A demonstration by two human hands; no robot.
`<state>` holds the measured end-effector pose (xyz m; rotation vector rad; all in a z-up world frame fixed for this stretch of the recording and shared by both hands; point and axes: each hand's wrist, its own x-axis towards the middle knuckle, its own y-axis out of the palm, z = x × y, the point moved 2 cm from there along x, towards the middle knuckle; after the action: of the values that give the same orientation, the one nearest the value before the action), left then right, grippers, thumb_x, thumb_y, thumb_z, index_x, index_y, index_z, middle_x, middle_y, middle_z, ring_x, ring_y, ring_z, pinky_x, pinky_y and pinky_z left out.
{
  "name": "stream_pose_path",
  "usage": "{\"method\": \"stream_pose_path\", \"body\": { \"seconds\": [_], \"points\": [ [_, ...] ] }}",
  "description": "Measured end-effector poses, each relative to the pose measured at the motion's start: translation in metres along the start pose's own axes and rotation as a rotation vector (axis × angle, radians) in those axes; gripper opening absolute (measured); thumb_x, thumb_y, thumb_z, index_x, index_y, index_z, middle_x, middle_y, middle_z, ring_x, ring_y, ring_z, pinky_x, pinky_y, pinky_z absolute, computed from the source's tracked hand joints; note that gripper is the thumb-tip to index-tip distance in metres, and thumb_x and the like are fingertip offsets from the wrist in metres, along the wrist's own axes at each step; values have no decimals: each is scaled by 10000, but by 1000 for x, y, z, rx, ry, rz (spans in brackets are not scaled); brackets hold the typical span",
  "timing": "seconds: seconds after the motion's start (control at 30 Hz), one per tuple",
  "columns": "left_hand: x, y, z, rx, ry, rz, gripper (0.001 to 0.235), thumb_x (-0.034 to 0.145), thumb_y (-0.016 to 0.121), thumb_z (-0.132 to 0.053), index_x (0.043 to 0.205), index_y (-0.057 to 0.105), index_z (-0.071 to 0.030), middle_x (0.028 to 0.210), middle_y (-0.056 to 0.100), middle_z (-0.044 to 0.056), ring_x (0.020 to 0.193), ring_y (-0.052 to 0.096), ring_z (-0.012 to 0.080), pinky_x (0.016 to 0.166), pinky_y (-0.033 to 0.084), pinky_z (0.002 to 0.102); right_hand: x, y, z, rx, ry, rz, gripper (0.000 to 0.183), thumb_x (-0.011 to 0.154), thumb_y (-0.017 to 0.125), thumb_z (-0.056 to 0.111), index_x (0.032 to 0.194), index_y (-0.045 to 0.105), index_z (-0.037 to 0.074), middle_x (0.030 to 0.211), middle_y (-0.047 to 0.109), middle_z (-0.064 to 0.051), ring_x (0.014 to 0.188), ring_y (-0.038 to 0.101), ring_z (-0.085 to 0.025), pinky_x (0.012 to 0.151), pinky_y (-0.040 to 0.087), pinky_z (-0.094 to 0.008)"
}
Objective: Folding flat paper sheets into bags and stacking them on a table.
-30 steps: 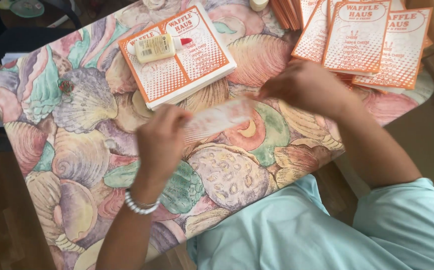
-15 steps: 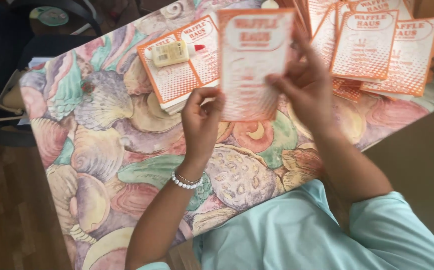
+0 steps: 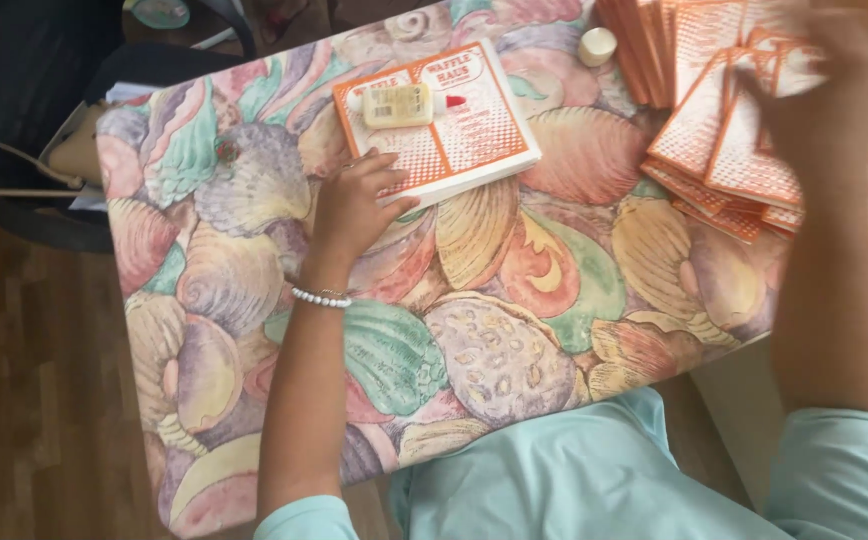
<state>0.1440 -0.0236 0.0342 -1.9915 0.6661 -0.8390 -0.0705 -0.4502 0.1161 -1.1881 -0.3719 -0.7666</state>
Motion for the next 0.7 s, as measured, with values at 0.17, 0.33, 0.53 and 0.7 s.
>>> {"method": "stream_pose_path", "body": {
  "seconds": [0.17,0.33,0.53,0.7],
  "points": [
    [-7,7,-8,-48,97,-217,127,963,736,-251,984,805,-148,1039,796,30,1038,743,220,1233,133,564,9,89,187,51,-220,744,496,1006,576,449,1454,591,236,1577,482,-25,757,695,-178,749,606,-427],
    [-5,36,21,-187,31,-341,87,970,742,-303,965,773,-222,1019,778,-31,1076,722,196,1199,202,525,-22,201,197,175,-634,372,158,946,754,243,1040,765,116,1014,743,-55,1006,715,-268,844,560,-413],
    [-6,14,11,-237,-21,-600,422,861,861,-396,1157,670,-163,1172,676,27,1131,666,276,1106,386,506,-26,228,183,341,-332,310,56,980,753,179,1005,787,143,876,753,-31,863,733,-259,731,546,-375],
    [-13,2,24,-345,40,-445,491,768,937,-395,1104,649,-184,1106,607,-25,1080,666,259,998,494,445,-25,243,163,494,88,354,198,928,854,288,1062,805,152,781,732,-27,764,717,-197,670,547,-322]
  ]
}}
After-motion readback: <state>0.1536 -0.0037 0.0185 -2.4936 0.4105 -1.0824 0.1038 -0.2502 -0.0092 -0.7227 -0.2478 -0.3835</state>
